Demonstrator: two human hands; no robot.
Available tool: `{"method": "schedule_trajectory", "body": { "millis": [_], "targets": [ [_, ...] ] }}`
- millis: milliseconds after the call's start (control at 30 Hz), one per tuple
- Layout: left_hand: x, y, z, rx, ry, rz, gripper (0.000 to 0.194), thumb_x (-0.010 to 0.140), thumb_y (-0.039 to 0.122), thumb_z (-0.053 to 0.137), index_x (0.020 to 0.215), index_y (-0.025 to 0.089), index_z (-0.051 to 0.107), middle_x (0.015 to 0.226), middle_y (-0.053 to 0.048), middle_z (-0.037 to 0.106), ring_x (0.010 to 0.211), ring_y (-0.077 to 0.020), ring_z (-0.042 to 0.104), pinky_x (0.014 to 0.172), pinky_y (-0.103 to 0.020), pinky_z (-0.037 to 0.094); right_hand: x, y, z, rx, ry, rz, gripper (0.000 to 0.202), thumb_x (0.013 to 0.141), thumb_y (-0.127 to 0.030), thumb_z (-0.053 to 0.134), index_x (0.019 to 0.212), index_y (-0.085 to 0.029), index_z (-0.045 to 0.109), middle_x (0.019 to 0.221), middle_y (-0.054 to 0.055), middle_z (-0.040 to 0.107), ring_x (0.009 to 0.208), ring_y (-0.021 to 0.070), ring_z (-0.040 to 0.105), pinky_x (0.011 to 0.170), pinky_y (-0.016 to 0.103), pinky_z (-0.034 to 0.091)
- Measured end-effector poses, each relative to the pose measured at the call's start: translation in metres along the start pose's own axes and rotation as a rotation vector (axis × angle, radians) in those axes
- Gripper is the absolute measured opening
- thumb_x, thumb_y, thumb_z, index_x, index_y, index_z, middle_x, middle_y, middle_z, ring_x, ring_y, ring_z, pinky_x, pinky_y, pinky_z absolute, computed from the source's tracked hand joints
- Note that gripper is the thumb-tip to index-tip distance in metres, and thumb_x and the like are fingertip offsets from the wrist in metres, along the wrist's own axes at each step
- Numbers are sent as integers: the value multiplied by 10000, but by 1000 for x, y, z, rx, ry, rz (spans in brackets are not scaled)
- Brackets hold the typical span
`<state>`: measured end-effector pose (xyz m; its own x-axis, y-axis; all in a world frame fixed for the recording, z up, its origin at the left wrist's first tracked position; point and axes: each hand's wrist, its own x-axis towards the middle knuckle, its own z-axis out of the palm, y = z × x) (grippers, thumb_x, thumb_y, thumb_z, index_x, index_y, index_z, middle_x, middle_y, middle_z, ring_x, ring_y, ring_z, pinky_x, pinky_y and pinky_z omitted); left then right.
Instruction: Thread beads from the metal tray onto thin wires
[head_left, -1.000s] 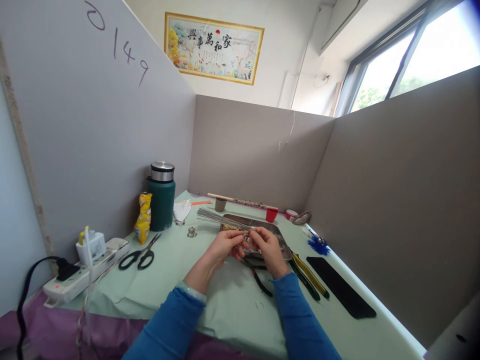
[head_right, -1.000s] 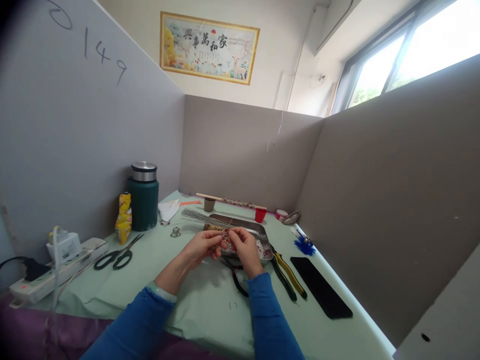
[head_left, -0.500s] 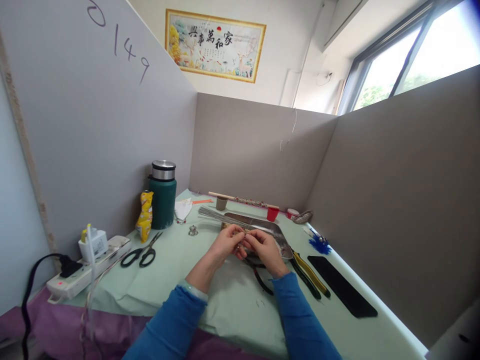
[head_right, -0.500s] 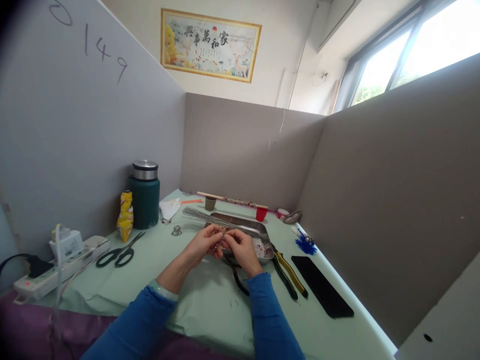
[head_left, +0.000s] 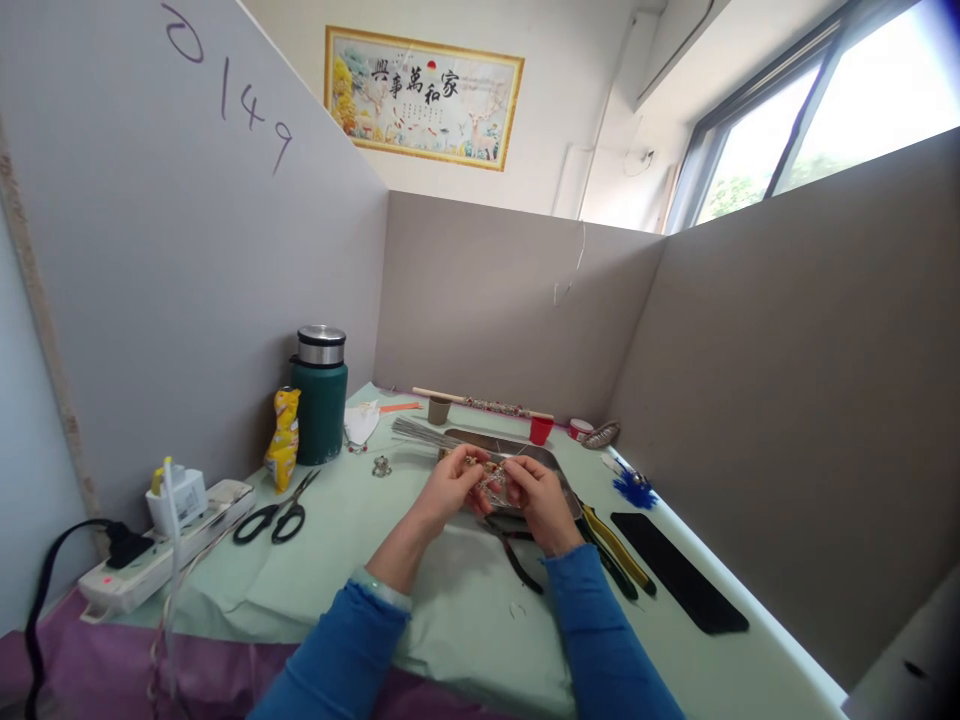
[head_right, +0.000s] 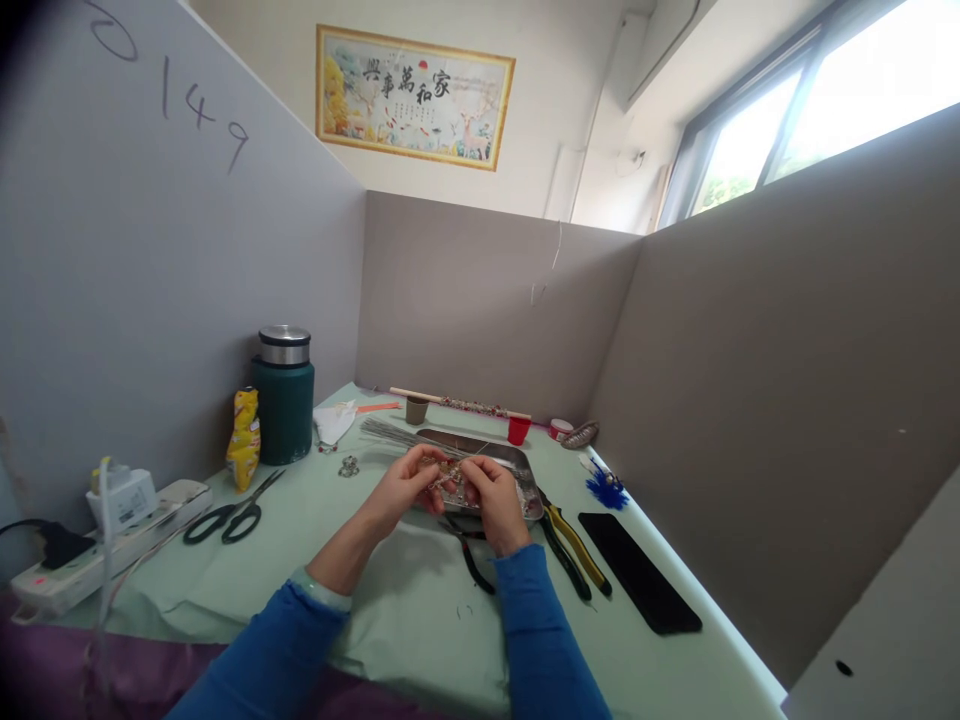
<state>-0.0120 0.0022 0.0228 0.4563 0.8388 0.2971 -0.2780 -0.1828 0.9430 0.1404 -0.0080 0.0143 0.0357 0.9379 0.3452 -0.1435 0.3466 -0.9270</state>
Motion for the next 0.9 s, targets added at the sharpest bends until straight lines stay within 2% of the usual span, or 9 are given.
{"method": "schedule_trajectory", "body": {
  "millis": [133,233,333,433,567,667,733,900],
  "targets": [
    [-4,4,1,60,-162,93,249,736,273,598,947,143,575,871,-73,641,630,-140,602,534,-244,474,1,-2,-4,150,-25,86,203,711,-347,646,661,-180,541,582,-24,463,483,90,365,438,218,269],
    [-4,4,2,106,-217,111,279,751,269,583,993,141,635,908,-79,644,648,-133,588,550,-242,477,1,-4,-6,232,-73,136,177,710,-303,643,653,-181,529,540,-36,435,473,91,368,435,215,267],
    [-3,1,2,161,-220,108,320,752,253,574,1046,152,651,908,-74,661,618,-122,583,557,-244,480,1,-4,-7,264,-97,158,176,698,-275,647,637,-178,513,529,-44,431,471,87,379,444,211,272],
    [-2,-1,2,223,-186,86,278,727,236,591,965,132,690,748,-56,672,566,-123,580,536,-238,477,1,-3,-8,167,-87,137,159,695,-274,640,642,-172,530,528,-42,452,472,87,383,456,213,278],
    [-1,-1,1,249,-124,38,191,710,245,603,804,118,710,589,-34,634,532,-130,579,503,-228,474,0,-3,-5,-56,-48,-39,162,728,-293,608,643,-167,550,498,-49,428,469,83,342,458,216,255],
    [-2,1,0,234,-135,-35,173,706,254,608,733,107,694,547,-36,614,515,-133,575,502,-234,476,-2,-5,-2,-198,-47,-142,162,727,-296,608,643,-166,559,530,-40,453,504,91,371,483,221,284],
    [-3,3,0,191,-156,-63,175,706,258,613,743,103,685,572,-44,620,527,-134,580,518,-241,481,-2,-7,-1,-242,-45,-163,170,731,-307,604,645,-167,559,539,-36,458,509,94,379,486,224,292],
    [-6,8,1,36,-159,-56,280,707,300,634,928,128,641,855,-85,654,609,-140,610,566,-271,496,-3,-8,-3,-181,20,-118,223,758,-392,580,708,-176,559,502,-47,416,478,96,356,465,226,279]
  ]
}}
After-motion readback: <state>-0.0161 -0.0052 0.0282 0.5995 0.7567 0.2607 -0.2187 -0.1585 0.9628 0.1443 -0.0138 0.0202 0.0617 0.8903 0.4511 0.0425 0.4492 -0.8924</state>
